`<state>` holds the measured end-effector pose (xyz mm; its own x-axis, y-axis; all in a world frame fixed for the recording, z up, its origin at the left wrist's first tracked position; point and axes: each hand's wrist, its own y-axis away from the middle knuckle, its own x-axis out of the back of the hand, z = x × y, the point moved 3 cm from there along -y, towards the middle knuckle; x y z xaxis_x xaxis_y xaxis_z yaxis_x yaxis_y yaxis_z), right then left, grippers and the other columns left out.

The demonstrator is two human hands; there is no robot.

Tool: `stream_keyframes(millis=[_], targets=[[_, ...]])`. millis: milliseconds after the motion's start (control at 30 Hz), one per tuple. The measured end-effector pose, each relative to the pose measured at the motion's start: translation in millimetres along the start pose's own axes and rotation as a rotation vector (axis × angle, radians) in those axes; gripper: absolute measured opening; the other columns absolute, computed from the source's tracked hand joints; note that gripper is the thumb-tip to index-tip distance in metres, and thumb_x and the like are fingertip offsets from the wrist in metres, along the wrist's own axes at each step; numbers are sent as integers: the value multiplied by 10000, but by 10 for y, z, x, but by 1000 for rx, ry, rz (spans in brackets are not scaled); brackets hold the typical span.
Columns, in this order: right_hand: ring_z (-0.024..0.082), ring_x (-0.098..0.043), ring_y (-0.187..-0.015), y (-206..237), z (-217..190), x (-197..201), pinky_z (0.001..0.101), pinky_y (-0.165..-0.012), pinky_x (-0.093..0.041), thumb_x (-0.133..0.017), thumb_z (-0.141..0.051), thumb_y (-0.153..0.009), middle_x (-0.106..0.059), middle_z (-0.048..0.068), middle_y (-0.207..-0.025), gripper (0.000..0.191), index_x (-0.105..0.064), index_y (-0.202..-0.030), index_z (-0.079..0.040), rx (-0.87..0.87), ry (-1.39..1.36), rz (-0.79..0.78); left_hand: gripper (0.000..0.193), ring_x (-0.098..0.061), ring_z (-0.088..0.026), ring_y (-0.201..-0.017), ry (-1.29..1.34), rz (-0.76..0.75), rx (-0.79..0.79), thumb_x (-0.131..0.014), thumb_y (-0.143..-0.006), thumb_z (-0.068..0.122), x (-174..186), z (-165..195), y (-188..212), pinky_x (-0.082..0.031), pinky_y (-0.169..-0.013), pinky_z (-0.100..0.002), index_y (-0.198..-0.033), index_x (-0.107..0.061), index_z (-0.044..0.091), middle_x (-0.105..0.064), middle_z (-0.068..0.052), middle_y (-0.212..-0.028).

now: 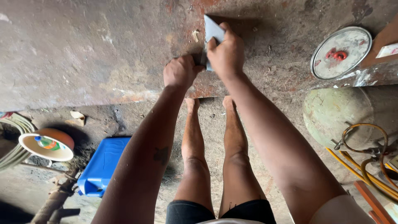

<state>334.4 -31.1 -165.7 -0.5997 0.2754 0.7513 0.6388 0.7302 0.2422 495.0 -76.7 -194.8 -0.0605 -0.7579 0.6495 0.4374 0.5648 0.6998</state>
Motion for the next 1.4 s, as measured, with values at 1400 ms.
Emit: stream_keyframes(millis=[1400], targets=[[309,-782,-874,435,430,610,379,-784,-613,-709,-115,-938,-766,177,-977,230,-669,-1106,36,-86,-224,-135,238,-708,-267,-662,867,415,257,-530,-901,81,-262,-433,735,-572,-661,-367,-830,-749,23,-745,-157,-739]])
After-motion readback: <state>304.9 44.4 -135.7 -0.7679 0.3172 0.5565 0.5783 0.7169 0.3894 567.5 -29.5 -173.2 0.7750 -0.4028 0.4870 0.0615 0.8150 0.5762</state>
